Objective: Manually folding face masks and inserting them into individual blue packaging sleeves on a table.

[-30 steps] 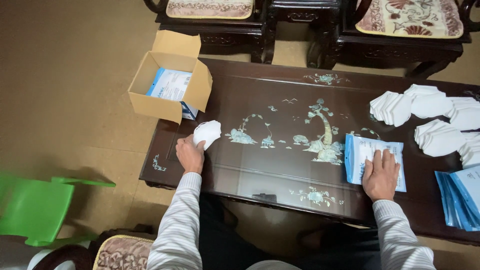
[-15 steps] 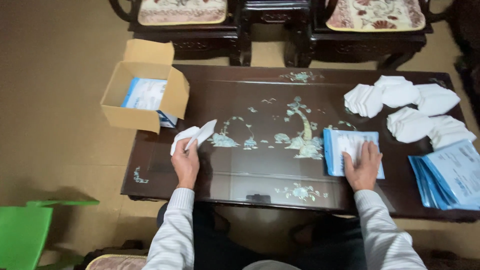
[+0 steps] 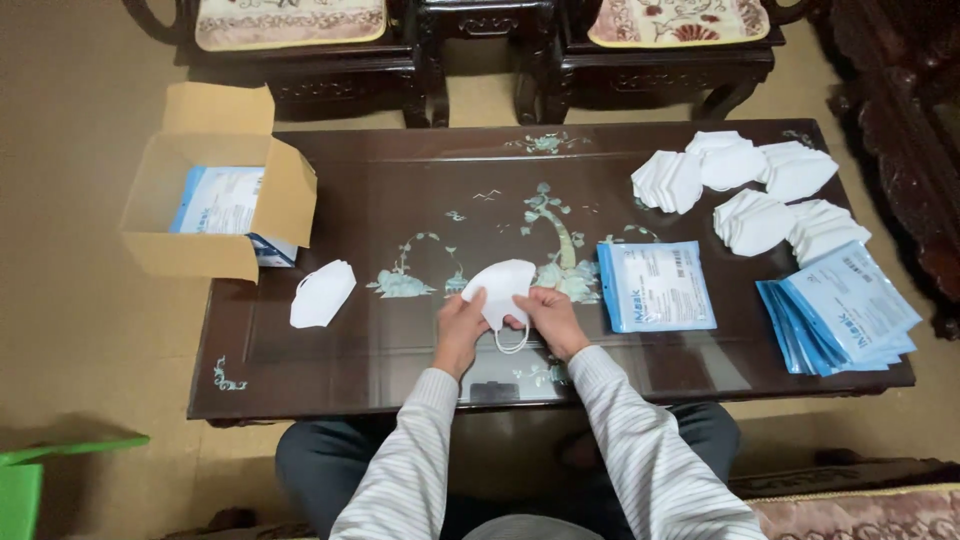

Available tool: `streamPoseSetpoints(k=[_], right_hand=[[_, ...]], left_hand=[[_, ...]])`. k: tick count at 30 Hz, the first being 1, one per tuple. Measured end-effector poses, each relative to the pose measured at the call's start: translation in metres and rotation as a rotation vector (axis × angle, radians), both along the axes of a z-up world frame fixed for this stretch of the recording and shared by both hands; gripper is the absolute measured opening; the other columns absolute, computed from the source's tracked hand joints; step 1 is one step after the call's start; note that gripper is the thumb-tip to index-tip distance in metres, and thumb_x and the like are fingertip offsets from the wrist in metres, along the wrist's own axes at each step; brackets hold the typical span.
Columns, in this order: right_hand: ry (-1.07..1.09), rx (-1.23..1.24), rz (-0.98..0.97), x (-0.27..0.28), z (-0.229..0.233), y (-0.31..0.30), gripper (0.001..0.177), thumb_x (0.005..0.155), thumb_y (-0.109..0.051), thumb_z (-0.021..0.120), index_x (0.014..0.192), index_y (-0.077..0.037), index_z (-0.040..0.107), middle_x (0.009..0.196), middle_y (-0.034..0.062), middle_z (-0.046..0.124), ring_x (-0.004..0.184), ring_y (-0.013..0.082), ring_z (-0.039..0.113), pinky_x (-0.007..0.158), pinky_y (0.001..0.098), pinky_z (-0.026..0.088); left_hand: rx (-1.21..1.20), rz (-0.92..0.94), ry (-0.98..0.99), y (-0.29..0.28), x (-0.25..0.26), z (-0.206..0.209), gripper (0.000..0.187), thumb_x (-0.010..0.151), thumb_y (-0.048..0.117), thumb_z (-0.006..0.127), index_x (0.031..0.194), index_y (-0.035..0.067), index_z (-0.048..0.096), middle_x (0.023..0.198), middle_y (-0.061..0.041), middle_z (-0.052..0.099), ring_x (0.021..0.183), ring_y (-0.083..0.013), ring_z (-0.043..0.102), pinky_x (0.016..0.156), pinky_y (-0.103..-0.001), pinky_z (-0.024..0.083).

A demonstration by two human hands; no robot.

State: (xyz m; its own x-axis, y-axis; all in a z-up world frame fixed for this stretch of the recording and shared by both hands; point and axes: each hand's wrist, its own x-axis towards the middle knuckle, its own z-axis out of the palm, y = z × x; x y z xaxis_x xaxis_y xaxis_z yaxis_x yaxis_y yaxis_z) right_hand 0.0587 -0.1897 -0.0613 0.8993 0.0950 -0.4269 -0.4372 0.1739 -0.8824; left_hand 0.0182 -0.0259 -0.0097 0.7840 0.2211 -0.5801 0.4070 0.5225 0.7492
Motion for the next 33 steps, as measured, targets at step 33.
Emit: streamPoseSetpoints(k=[33], right_hand=[[0.089, 0.016, 0.080, 0.000, 0.032, -0.019, 0.034, 0.076, 0.008, 0.080, 0.110, 0.003, 0.075, 0.078, 0.0083, 0.073, 0.060, 0.0159, 0.073, 0.058, 0.0295, 0.065]], left_hand=[[0.036, -0.221, 0.002, 0.007, -0.009, -0.005, 0.036, 0.100, 0.027, 0.070, 0.129, 0.005, 0.070, 0.125, -0.021, 0.070, 0.118, -0.0281, 0.067, 0.098, -0.040, 0.058]])
